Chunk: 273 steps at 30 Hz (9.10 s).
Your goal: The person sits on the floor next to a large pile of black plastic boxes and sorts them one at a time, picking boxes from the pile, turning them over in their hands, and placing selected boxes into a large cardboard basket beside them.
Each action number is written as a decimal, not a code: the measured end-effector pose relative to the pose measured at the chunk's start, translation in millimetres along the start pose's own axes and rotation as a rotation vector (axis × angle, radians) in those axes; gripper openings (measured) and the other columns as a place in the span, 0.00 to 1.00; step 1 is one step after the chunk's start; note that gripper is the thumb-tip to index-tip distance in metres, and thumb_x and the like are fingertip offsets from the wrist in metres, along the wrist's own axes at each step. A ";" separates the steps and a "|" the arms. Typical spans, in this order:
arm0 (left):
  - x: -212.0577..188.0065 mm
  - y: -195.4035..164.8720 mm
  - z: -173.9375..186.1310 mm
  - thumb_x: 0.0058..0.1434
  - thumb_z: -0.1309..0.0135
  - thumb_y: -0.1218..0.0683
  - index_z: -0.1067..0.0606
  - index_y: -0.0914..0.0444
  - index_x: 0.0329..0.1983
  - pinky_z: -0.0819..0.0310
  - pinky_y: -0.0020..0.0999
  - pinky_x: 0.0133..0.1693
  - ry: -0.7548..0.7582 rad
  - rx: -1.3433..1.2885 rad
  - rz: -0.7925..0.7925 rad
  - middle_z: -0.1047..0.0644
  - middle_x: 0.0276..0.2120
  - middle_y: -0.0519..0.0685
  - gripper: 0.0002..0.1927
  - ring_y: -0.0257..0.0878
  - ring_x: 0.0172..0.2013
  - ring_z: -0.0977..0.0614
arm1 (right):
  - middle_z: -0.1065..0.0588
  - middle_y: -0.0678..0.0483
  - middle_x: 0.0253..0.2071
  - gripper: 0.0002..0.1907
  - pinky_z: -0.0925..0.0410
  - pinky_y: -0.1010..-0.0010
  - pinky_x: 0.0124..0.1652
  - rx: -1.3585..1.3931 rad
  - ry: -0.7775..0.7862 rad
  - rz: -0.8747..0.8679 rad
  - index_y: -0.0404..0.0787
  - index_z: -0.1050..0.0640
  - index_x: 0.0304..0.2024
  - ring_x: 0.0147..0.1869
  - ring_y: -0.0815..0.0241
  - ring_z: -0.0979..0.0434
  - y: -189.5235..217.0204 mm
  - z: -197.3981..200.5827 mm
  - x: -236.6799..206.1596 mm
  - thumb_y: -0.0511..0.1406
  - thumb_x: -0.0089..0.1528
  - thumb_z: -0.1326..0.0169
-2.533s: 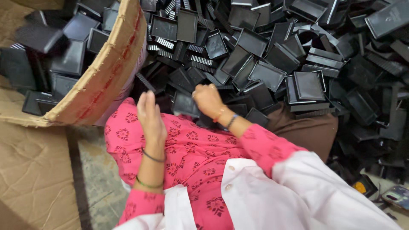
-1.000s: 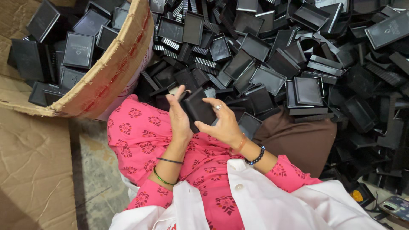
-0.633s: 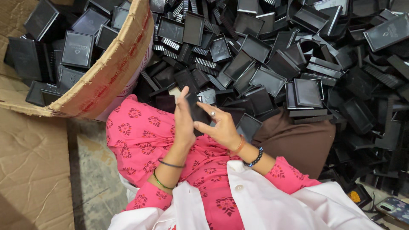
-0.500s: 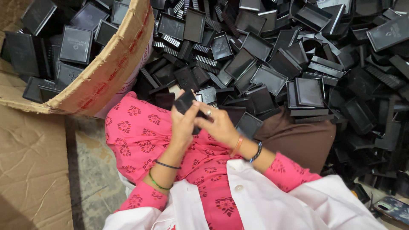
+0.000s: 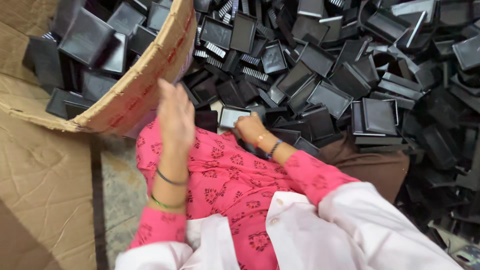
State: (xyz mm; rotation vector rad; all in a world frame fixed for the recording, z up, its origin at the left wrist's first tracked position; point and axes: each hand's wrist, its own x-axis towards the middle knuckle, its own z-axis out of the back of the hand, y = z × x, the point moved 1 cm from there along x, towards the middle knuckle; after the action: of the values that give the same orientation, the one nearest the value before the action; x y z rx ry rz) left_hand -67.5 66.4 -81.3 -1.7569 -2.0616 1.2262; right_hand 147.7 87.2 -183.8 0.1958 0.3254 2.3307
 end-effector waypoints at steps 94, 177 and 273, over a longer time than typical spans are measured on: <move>-51.0 85.6 -37.8 0.63 0.60 0.22 0.28 0.58 0.48 0.19 0.41 0.35 0.043 -0.084 0.337 0.22 0.32 0.49 0.38 0.42 0.32 0.19 | 0.30 0.38 0.64 0.34 0.35 0.57 0.64 0.678 -0.356 0.020 0.35 0.27 0.62 0.67 0.38 0.28 48.6 122.0 -98.0 0.29 0.51 0.38; -12.7 16.2 -65.2 0.54 0.35 0.59 0.26 0.63 0.57 0.23 0.36 0.49 0.670 1.193 -0.424 0.29 0.63 0.56 0.26 0.49 0.53 0.19 | 0.32 0.42 0.61 0.35 0.36 0.48 0.52 -0.068 0.074 -0.602 0.55 0.27 0.57 0.57 0.41 0.30 -14.3 148.5 -240.0 0.44 0.46 0.36; -82.1 105.6 -47.4 0.68 0.66 0.30 0.33 0.61 0.65 0.23 0.37 0.52 0.210 0.041 0.248 0.21 0.49 0.49 0.37 0.41 0.48 0.19 | 0.20 0.41 0.58 0.28 0.29 0.67 0.58 0.997 -0.554 -0.356 0.38 0.25 0.62 0.59 0.53 0.19 56.3 135.7 -109.3 0.40 0.61 0.36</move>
State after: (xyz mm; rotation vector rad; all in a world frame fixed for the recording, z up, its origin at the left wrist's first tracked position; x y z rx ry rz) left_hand 63.6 12.9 -90.8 -2.0716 -1.7334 1.0784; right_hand 218.2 -5.4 -42.4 1.1260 1.0993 1.5011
